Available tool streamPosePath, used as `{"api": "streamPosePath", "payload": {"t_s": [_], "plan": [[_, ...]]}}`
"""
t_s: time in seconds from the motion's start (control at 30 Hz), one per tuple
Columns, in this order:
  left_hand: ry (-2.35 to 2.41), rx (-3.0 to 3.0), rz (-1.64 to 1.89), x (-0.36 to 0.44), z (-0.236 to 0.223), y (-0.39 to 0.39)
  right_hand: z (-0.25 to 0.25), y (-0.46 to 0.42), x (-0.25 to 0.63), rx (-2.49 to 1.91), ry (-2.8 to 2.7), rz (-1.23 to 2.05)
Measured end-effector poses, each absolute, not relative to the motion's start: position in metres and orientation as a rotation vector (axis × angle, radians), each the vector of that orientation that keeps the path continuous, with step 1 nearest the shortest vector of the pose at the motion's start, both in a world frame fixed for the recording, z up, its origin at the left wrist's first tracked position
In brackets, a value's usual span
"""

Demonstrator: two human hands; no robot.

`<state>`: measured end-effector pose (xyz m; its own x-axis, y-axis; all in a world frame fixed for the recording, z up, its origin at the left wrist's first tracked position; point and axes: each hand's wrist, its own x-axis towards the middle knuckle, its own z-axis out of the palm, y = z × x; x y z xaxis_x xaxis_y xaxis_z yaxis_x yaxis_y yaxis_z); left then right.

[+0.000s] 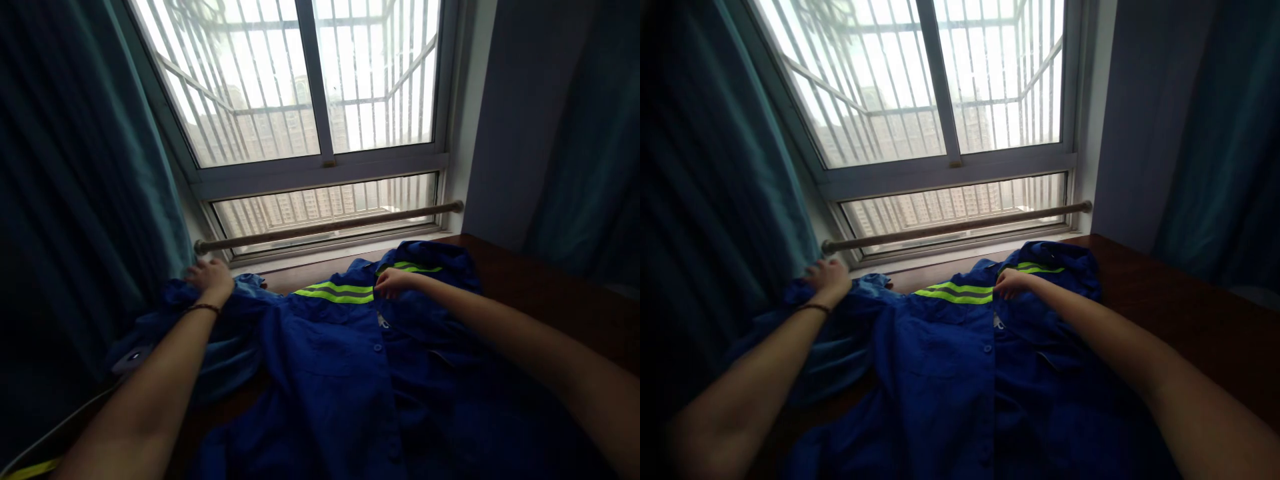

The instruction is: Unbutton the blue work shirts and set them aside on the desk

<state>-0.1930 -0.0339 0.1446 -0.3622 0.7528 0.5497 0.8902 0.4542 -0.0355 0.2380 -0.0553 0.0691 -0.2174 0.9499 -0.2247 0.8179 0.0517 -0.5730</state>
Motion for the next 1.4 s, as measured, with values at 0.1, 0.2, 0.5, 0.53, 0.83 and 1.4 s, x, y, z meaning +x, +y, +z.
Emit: {"api": "streamPosePath", "payload": {"t_s": [0.1,0.2,0.5,0.53,0.83,1.4], "plan": [[-1.905,-1.892,-0.384,-0.103,0.130,-0.030,0.050,-0.041,0.227,-1.940,-1.923,0.552],[-1.536,-2.331,-0.374,-0.008,0.088,-0.036,0.026,-0.039,0.215,-1.965,-1.856,0.311],[-1.480,-2.733,-0.418,0.067,-0.013,-0.018,0.003,-0.032,0.218,-1.812,-2.073,0.088],[-1.488,-2.729,-0.420,0.063,-0.014,-0.013,0.003,-0.030,0.218,-1.781,-2.114,0.088],[-1.684,-2.595,-0.416,0.050,-0.015,0.008,0.010,-0.023,0.211,-1.546,-2.370,0.163],[-1.511,-2.628,-0.551,0.053,0.001,-0.007,0.050,-0.092,0.171,-1.920,-2.429,0.063]]}}
